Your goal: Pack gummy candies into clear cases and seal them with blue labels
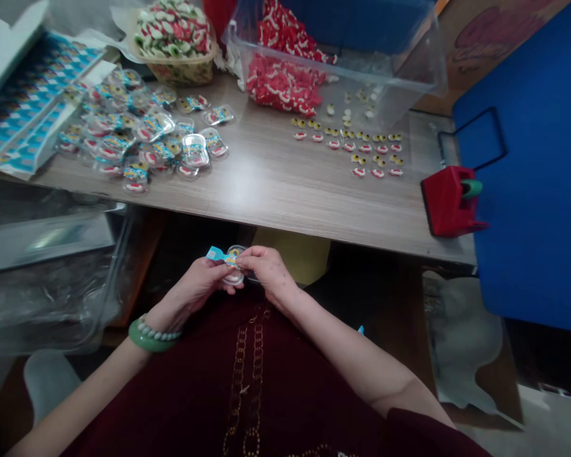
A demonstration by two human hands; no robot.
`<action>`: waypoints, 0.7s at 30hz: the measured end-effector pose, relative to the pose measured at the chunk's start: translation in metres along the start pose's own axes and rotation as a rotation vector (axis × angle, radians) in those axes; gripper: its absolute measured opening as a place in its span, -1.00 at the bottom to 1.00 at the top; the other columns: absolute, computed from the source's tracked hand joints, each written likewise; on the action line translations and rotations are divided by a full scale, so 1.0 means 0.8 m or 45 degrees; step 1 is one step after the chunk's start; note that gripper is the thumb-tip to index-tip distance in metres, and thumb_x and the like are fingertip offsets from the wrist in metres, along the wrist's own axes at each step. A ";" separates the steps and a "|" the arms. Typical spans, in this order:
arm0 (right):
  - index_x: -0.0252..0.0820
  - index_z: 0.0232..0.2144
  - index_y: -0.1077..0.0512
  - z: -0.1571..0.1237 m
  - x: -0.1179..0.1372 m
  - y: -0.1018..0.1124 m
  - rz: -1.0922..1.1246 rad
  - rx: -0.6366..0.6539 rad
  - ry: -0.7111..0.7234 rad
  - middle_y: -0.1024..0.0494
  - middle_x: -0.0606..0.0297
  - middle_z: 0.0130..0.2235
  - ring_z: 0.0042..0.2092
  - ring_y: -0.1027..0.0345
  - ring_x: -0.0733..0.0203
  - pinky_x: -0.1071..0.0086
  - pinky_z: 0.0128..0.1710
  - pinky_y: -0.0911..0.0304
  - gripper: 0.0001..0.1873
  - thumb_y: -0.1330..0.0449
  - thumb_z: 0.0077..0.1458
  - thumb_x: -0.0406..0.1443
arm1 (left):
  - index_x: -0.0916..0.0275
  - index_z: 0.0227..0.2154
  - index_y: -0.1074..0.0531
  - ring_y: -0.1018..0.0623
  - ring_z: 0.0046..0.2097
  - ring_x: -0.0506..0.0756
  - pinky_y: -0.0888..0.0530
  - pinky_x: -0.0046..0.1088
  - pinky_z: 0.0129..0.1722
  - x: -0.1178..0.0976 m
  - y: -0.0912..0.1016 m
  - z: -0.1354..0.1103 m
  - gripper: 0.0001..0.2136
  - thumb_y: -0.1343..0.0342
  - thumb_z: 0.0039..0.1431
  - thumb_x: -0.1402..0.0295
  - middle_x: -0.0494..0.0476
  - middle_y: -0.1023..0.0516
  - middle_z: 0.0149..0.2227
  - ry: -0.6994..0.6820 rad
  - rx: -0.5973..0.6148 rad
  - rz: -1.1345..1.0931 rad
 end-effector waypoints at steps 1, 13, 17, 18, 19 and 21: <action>-0.21 -0.58 -0.48 0.002 -0.002 0.002 0.019 0.007 -0.012 -0.46 0.39 -0.59 -0.50 -0.23 0.36 0.41 -0.42 -0.18 -0.86 -0.35 -0.21 -0.26 | 0.37 -0.43 -0.54 -0.62 -0.44 0.10 -0.53 -0.50 -0.52 0.001 -0.001 0.001 -0.73 -0.42 -0.14 0.31 0.20 -0.60 -0.48 0.003 0.033 -0.006; -0.19 -0.59 -0.45 0.001 0.006 0.002 -0.021 -0.066 0.050 -0.44 0.41 -0.58 -0.49 -0.23 0.34 0.41 -0.43 -0.15 -0.84 -0.33 -0.23 -0.25 | 0.36 -0.44 -0.55 -0.62 -0.44 0.10 -0.56 -0.48 -0.49 -0.006 -0.002 0.000 -0.73 -0.45 -0.16 0.31 0.19 -0.61 -0.50 -0.024 0.032 -0.075; -0.18 -0.61 -0.43 0.001 0.006 0.002 -0.148 -0.119 0.088 -0.42 0.42 -0.58 -0.49 -0.24 0.33 0.39 -0.41 -0.18 -0.86 -0.29 -0.20 -0.24 | 0.37 -0.43 -0.55 -0.62 -0.45 0.11 -0.56 -0.48 -0.50 -0.002 0.000 0.003 -0.71 -0.45 -0.14 0.27 0.20 -0.60 -0.51 -0.036 0.001 -0.092; -0.18 -0.61 -0.43 0.002 0.006 0.002 -0.188 -0.135 0.105 -0.43 0.41 -0.57 -0.48 -0.24 0.33 0.39 -0.40 -0.19 -0.87 -0.27 -0.19 -0.24 | 0.38 -0.42 -0.55 -0.62 -0.45 0.11 -0.57 -0.48 -0.50 -0.001 0.000 0.003 -0.70 -0.45 -0.13 0.26 0.20 -0.61 -0.51 -0.041 -0.008 -0.097; -0.17 -0.61 -0.43 0.002 0.006 0.002 -0.225 -0.154 0.123 -0.44 0.40 -0.56 -0.47 -0.25 0.33 0.39 -0.39 -0.20 -0.88 -0.26 -0.18 -0.25 | 0.38 -0.40 -0.55 -0.62 -0.45 0.11 -0.57 -0.47 -0.50 -0.001 0.000 0.004 -0.69 -0.45 -0.13 0.25 0.20 -0.61 -0.51 -0.048 -0.016 -0.102; -0.17 -0.62 -0.42 0.001 0.005 0.003 -0.269 -0.194 0.145 -0.44 0.40 -0.56 -0.47 -0.26 0.32 0.40 -0.40 -0.21 -0.88 -0.24 -0.17 -0.26 | 0.39 -0.39 -0.55 -0.62 -0.46 0.11 -0.58 -0.46 -0.50 0.000 0.000 0.004 -0.68 -0.44 -0.12 0.24 0.19 -0.61 -0.50 -0.068 -0.032 -0.117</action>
Point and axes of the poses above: each hand's wrist, its own z-axis towards the middle knuckle, its own y-axis out of the back of the hand, x = y × z, the point moved 8 cm from there along z, towards the middle knuckle
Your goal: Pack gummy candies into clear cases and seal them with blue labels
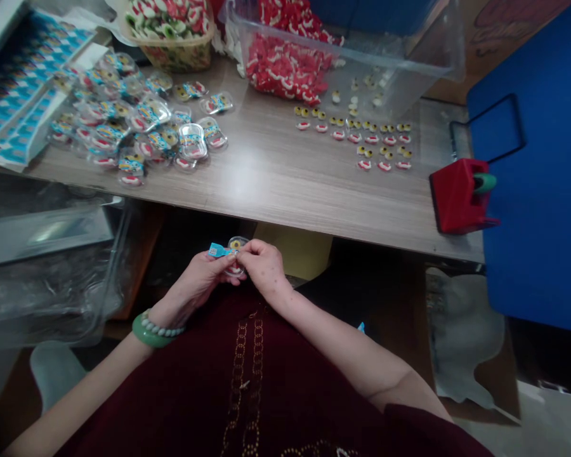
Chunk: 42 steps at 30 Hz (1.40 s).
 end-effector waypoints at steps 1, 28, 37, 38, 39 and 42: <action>-0.16 -0.63 -0.41 -0.001 -0.001 0.000 -0.002 -0.014 0.001 -0.43 0.41 -0.56 -0.47 -0.27 0.32 0.40 -0.41 -0.21 -0.88 -0.23 -0.17 -0.26 | 0.39 -0.39 -0.55 -0.62 -0.46 0.10 -0.58 -0.46 -0.50 0.000 -0.001 0.000 -0.67 -0.44 -0.12 0.23 0.19 -0.61 -0.50 -0.010 -0.005 -0.009; -0.20 -0.40 -0.58 -0.009 -0.037 0.023 0.349 -0.024 -0.214 -0.58 0.31 -0.45 -0.44 -0.37 0.31 0.33 -0.32 -0.28 -0.78 -0.33 -0.12 -0.19 | 0.31 -0.43 -0.47 -0.57 -0.55 0.08 -0.55 -0.46 -0.57 0.002 0.000 0.018 -0.75 -0.32 0.03 0.22 0.07 -0.55 -0.58 -0.227 -0.240 0.259; -0.17 -0.36 -0.53 -0.001 -0.035 0.046 0.325 -0.047 -0.202 -0.58 0.35 -0.40 -0.47 -0.36 0.36 0.41 -0.40 -0.21 -0.71 -0.38 -0.16 -0.16 | 0.35 -0.44 -0.43 -0.57 -0.57 0.08 -0.51 -0.49 -0.62 -0.009 0.012 0.011 -0.82 -0.28 0.11 0.35 0.10 -0.53 -0.59 -0.132 -0.290 0.105; -0.18 -0.39 -0.54 -0.002 -0.039 0.038 0.350 0.032 -0.229 -0.57 0.35 -0.43 -0.45 -0.37 0.35 0.41 -0.39 -0.21 -0.72 -0.39 -0.17 -0.15 | 0.36 -0.44 -0.43 -0.57 -0.57 0.08 -0.51 -0.50 -0.62 -0.008 0.011 0.010 -0.83 -0.28 0.11 0.36 0.10 -0.52 -0.59 -0.114 -0.287 0.082; -0.18 -0.42 -0.54 -0.003 -0.042 0.031 0.383 0.084 -0.240 -0.56 0.36 -0.46 -0.45 -0.36 0.35 0.40 -0.37 -0.22 -0.74 -0.40 -0.17 -0.16 | 0.36 -0.43 -0.43 -0.56 -0.57 0.07 -0.51 -0.50 -0.62 -0.007 0.011 0.009 -0.83 -0.27 0.11 0.37 0.09 -0.52 -0.59 -0.102 -0.287 0.060; -0.17 -0.50 -0.52 -0.004 -0.047 0.024 0.465 0.100 -0.204 -0.53 0.38 -0.52 -0.47 -0.32 0.36 0.38 -0.36 -0.24 -0.78 -0.41 -0.20 -0.20 | 0.37 -0.45 -0.43 -0.56 -0.58 0.07 -0.52 -0.52 -0.62 -0.006 0.005 0.007 -0.84 -0.26 0.14 0.39 0.10 -0.52 -0.60 -0.057 -0.253 0.005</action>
Point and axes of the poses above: each hand's wrist, its own z-axis towards the middle knuckle, its own y-axis out of the back of the hand, x = y × z, the point moved 8 cm from there along z, towards the middle knuckle
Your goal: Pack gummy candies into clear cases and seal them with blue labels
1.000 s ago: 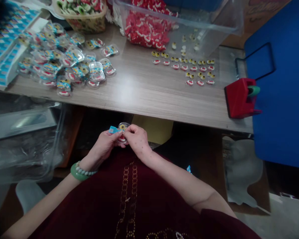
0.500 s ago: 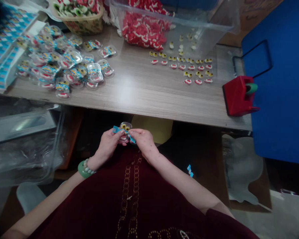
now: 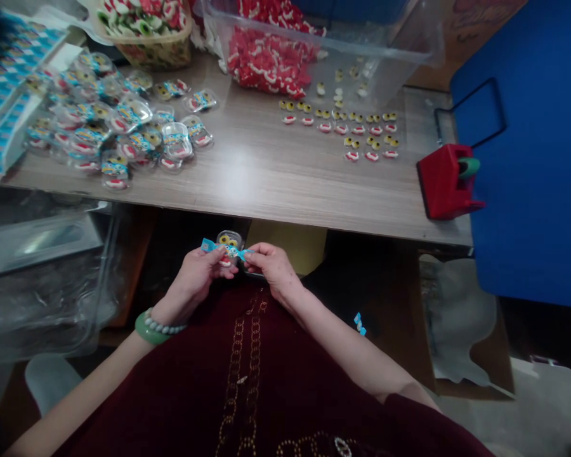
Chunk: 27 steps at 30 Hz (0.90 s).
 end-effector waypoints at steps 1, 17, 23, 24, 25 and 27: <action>-0.17 -0.52 -0.51 0.001 -0.001 0.001 0.007 -0.008 0.012 -0.52 0.39 -0.53 -0.48 -0.31 0.37 0.38 -0.37 -0.24 -0.79 -0.42 -0.21 -0.20 | 0.37 -0.46 -0.44 -0.57 -0.57 0.07 -0.52 -0.52 -0.62 0.001 -0.003 -0.001 -0.84 -0.25 0.16 0.40 0.11 -0.52 -0.60 0.030 0.033 -0.020; -0.14 -0.42 -0.58 0.008 -0.014 -0.008 0.179 0.239 0.022 -0.59 0.38 -0.44 -0.40 -0.39 0.31 0.30 -0.20 -0.28 -0.74 -0.48 -0.21 -0.18 | 0.37 -0.32 -0.46 -0.59 -0.57 0.06 -0.51 -0.58 -0.66 0.019 -0.044 -0.017 -0.83 -0.21 0.24 0.33 0.11 -0.56 -0.53 0.227 0.451 -0.178; -0.15 -0.32 -0.59 0.009 -0.030 -0.004 0.244 0.168 -0.128 -0.60 0.34 -0.39 -0.39 -0.38 0.30 0.32 -0.25 -0.27 -0.65 -0.49 -0.21 -0.17 | 0.36 -0.32 -0.42 -0.58 -0.58 0.04 -0.50 -0.60 -0.65 0.032 -0.042 -0.013 -0.82 -0.18 0.28 0.31 0.14 -0.56 -0.52 0.265 0.357 -0.149; -0.15 -0.29 -0.58 0.009 -0.032 -0.004 0.260 0.156 -0.149 -0.60 0.34 -0.39 -0.40 -0.38 0.31 0.34 -0.27 -0.27 -0.62 -0.49 -0.22 -0.17 | 0.36 -0.32 -0.42 -0.58 -0.57 0.04 -0.50 -0.60 -0.65 0.031 -0.042 -0.013 -0.82 -0.17 0.28 0.31 0.14 -0.56 -0.52 0.258 0.339 -0.151; -0.14 -0.26 -0.57 0.009 -0.033 -0.004 0.269 0.140 -0.164 -0.60 0.35 -0.38 -0.41 -0.37 0.31 0.35 -0.30 -0.26 -0.59 -0.49 -0.23 -0.17 | 0.36 -0.31 -0.42 -0.58 -0.57 0.03 -0.49 -0.61 -0.65 0.029 -0.043 -0.014 -0.82 -0.18 0.28 0.31 0.13 -0.56 -0.52 0.246 0.327 -0.150; -0.12 -0.25 -0.53 0.010 -0.033 -0.001 0.260 0.091 -0.167 -0.57 0.40 -0.41 -0.44 -0.34 0.34 0.39 -0.36 -0.23 -0.57 -0.49 -0.25 -0.20 | 0.35 -0.26 -0.42 -0.58 -0.57 0.03 -0.48 -0.61 -0.66 0.024 -0.047 -0.015 -0.81 -0.20 0.25 0.30 0.11 -0.54 -0.52 0.205 0.314 -0.138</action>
Point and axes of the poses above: each hand's wrist, its own z-axis towards the middle knuckle, its own y-axis out of the back of the hand, x = y × z, the point moved 8 cm from there along z, towards the middle knuckle
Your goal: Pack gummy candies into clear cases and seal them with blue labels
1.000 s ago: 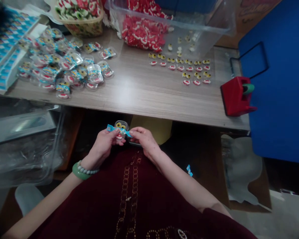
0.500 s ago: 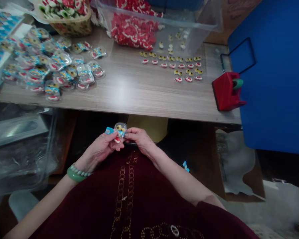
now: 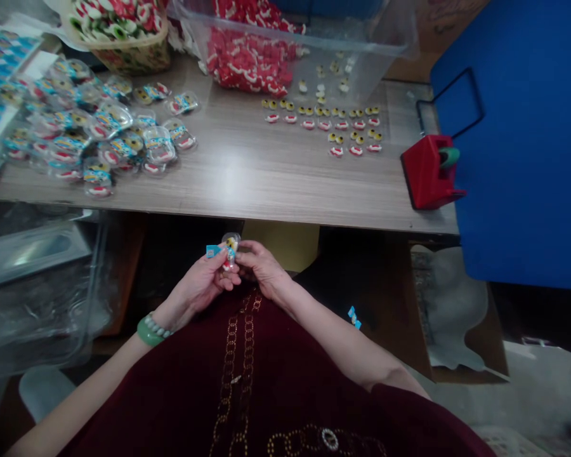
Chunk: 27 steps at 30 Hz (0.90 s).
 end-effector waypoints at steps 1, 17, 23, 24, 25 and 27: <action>-0.12 -0.28 -0.51 -0.001 0.001 0.001 -0.009 -0.024 0.013 -0.56 0.42 -0.43 -0.46 -0.33 0.34 0.40 -0.39 -0.21 -0.59 -0.49 -0.26 -0.21 | 0.35 -0.21 -0.42 -0.57 -0.57 0.04 -0.48 -0.61 -0.66 -0.003 -0.003 0.000 -0.79 -0.22 0.24 0.30 0.08 -0.53 -0.53 -0.023 -0.002 0.014; -0.14 -0.39 -0.57 -0.011 0.037 -0.006 -0.220 -0.033 0.373 -0.56 0.36 -0.37 -0.32 -0.37 0.30 0.36 -0.21 -0.25 -0.82 -0.35 -0.06 -0.18 | 0.32 -0.04 -0.42 -0.63 -0.49 0.14 -0.54 -0.48 -0.59 -0.013 -0.001 0.006 -0.64 -0.28 0.13 0.29 0.21 -0.61 -0.40 -0.007 0.049 0.102; -0.13 -0.44 -0.58 -0.017 0.049 -0.002 -0.274 -0.117 0.399 -0.58 0.36 -0.39 -0.33 -0.37 0.26 0.31 -0.18 -0.26 -0.87 -0.34 -0.11 -0.21 | 0.24 -0.13 -0.49 -0.63 -0.43 0.09 -0.55 -0.46 -0.45 -0.038 0.027 0.004 -0.67 -0.36 0.04 0.30 0.15 -0.63 -0.36 -0.124 -0.095 0.128; -0.13 -0.44 -0.59 -0.017 0.048 -0.003 -0.261 -0.112 0.373 -0.59 0.35 -0.40 -0.34 -0.37 0.26 0.31 -0.19 -0.27 -0.86 -0.34 -0.12 -0.22 | 0.26 -0.24 -0.51 -0.61 -0.42 0.06 -0.55 -0.48 -0.42 -0.044 0.032 0.004 -0.73 -0.38 -0.01 0.34 0.11 -0.61 -0.39 -0.187 -0.142 0.144; -0.13 -0.44 -0.59 -0.017 0.046 -0.004 -0.246 -0.099 0.343 -0.59 0.35 -0.41 -0.35 -0.37 0.26 0.30 -0.20 -0.27 -0.85 -0.35 -0.13 -0.21 | 0.29 -0.35 -0.51 -0.60 -0.42 0.03 -0.54 -0.50 -0.40 -0.049 0.037 0.005 -0.78 -0.39 -0.05 0.37 0.08 -0.59 -0.43 -0.240 -0.183 0.160; -0.13 -0.43 -0.60 -0.017 0.042 -0.008 -0.224 -0.064 0.298 -0.61 0.33 -0.40 -0.35 -0.39 0.26 0.29 -0.18 -0.29 -0.83 -0.37 -0.14 -0.20 | 0.31 -0.49 -0.48 -0.55 -0.45 -0.01 -0.50 -0.53 -0.40 -0.055 0.042 0.008 -0.79 -0.42 -0.13 0.39 0.02 -0.53 -0.50 -0.305 -0.240 0.190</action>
Point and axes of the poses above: each hand's wrist, its own z-axis towards the middle knuckle, its own y-axis out of the back of the hand, x = y × z, the point moved 8 cm from there along z, towards the middle knuckle
